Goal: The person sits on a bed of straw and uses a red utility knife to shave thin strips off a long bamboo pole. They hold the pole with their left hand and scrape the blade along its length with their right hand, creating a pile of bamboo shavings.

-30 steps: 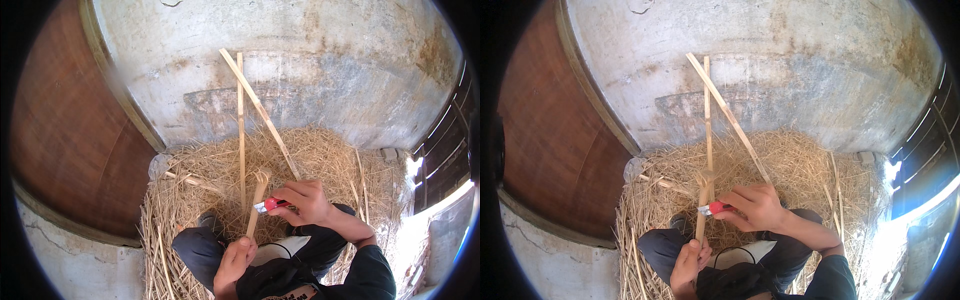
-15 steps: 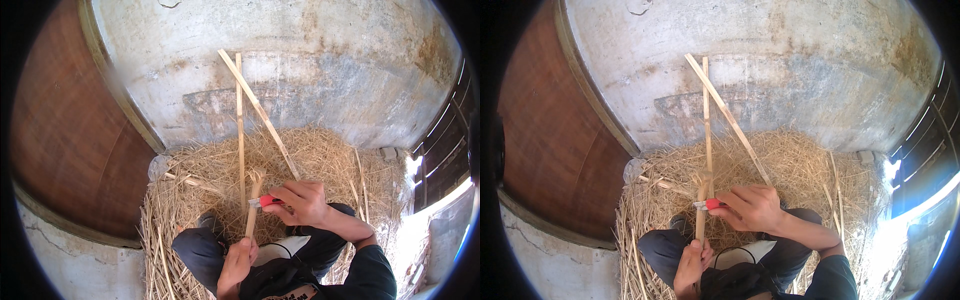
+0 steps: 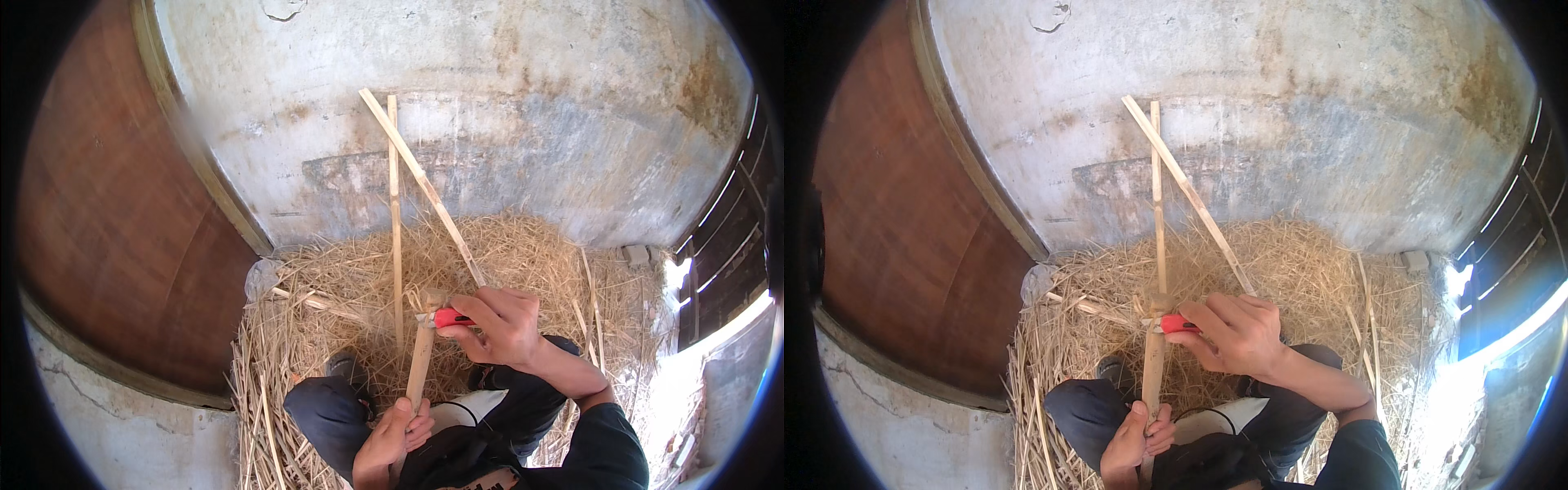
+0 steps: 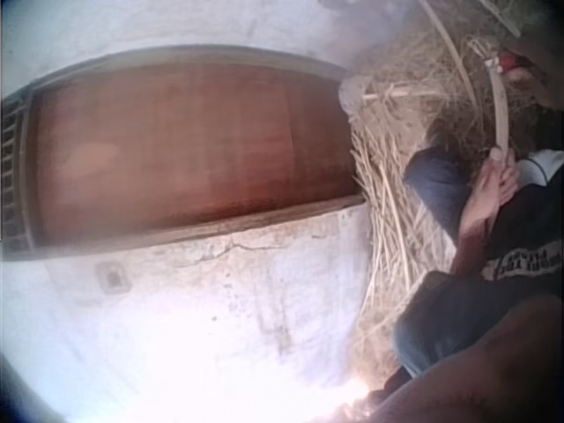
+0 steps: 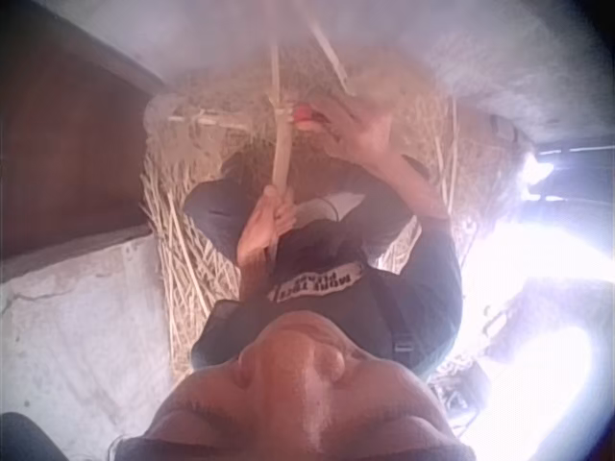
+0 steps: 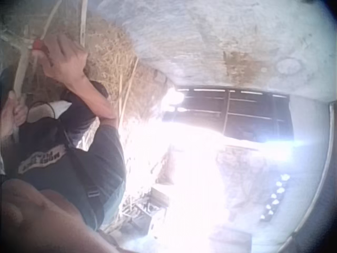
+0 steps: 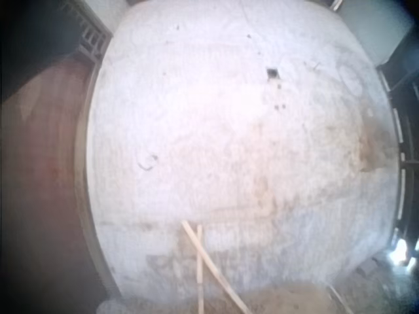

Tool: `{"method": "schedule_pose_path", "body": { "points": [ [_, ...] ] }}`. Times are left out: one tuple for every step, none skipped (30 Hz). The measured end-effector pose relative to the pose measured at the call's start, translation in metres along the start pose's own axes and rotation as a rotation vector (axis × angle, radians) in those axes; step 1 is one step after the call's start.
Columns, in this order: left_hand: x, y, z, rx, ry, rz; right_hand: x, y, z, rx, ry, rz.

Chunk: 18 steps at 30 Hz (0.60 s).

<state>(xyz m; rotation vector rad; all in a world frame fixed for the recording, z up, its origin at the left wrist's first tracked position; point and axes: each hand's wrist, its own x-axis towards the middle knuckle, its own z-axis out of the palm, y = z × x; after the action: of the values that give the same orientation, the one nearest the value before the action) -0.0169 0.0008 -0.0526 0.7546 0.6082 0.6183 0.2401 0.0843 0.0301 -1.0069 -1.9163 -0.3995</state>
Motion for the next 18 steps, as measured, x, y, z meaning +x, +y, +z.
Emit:
{"method": "schedule_pose_path", "body": {
  "points": [
    [0.0,0.001,0.001,-0.001,-0.004,-0.004,-0.001,0.002,0.001,-0.007,-0.005,0.009],
    [0.0,0.0,0.004,0.251,0.136,0.122,-0.004,0.005,0.003,-0.014,-0.01,0.019],
    [0.002,-0.002,0.011,0.502,0.276,0.247,-0.005,0.007,0.004,-0.021,-0.015,0.028],
    [0.002,-0.003,0.015,0.752,0.419,0.371,-0.004,0.007,0.003,-0.011,-0.015,0.022],
    [0.001,-0.002,0.017,0.635,0.37,0.31,-0.001,0.007,0.002,-0.001,-0.015,0.015],
    [0.0,0.001,0.018,0.517,0.32,0.249,0.001,0.007,0.002,0.009,-0.015,0.009],
    [-0.001,0.003,0.018,0.402,0.267,0.188,0.001,0.007,0.002,0.088,-0.036,0.039],
    [-0.001,0.004,0.014,0.289,0.185,0.133,0.001,0.008,0.004,0.167,-0.056,0.069],
    [-0.001,0.004,0.006,0.177,0.103,0.078,0.002,0.009,0.004,0.247,-0.076,0.099],
    [-0.001,0.003,-0.001,0.067,0.023,0.025,0.003,0.012,0.003,0.417,-0.151,0.267],
    [-0.001,0.001,-0.008,0.034,-0.02,0.008,0.003,0.019,-0.001,0.587,-0.227,0.435],
    [-0.001,-0.002,-0.014,0.002,-0.062,-0.009,0.004,0.026,-0.005,0.757,-0.302,0.603],
    [-0.001,-0.003,-0.017,-0.034,-0.107,-0.028,0.002,0.035,-0.009,0.904,-0.266,0.67],
    [0.0,-0.002,-0.014,0.0,-0.08,-0.019,0.0,0.047,-0.012,1.049,-0.229,0.735],
    [0.001,0.0,-0.01,0.034,-0.052,-0.01,-0.001,0.052,-0.013,1.195,-0.19,0.799],
    [0.004,0.002,-0.007,0.07,-0.023,0.0,-0.002,0.051,-0.012,1.108,-0.183,0.756],
    [0.006,0.003,-0.005,0.112,0.021,0.029,-0.004,0.047,-0.012,1.022,-0.176,0.711],
    [0.009,0.003,-0.005,0.155,0.064,0.058,-0.003,0.044,-0.012,0.937,-0.199,0.665]
  ]
}}
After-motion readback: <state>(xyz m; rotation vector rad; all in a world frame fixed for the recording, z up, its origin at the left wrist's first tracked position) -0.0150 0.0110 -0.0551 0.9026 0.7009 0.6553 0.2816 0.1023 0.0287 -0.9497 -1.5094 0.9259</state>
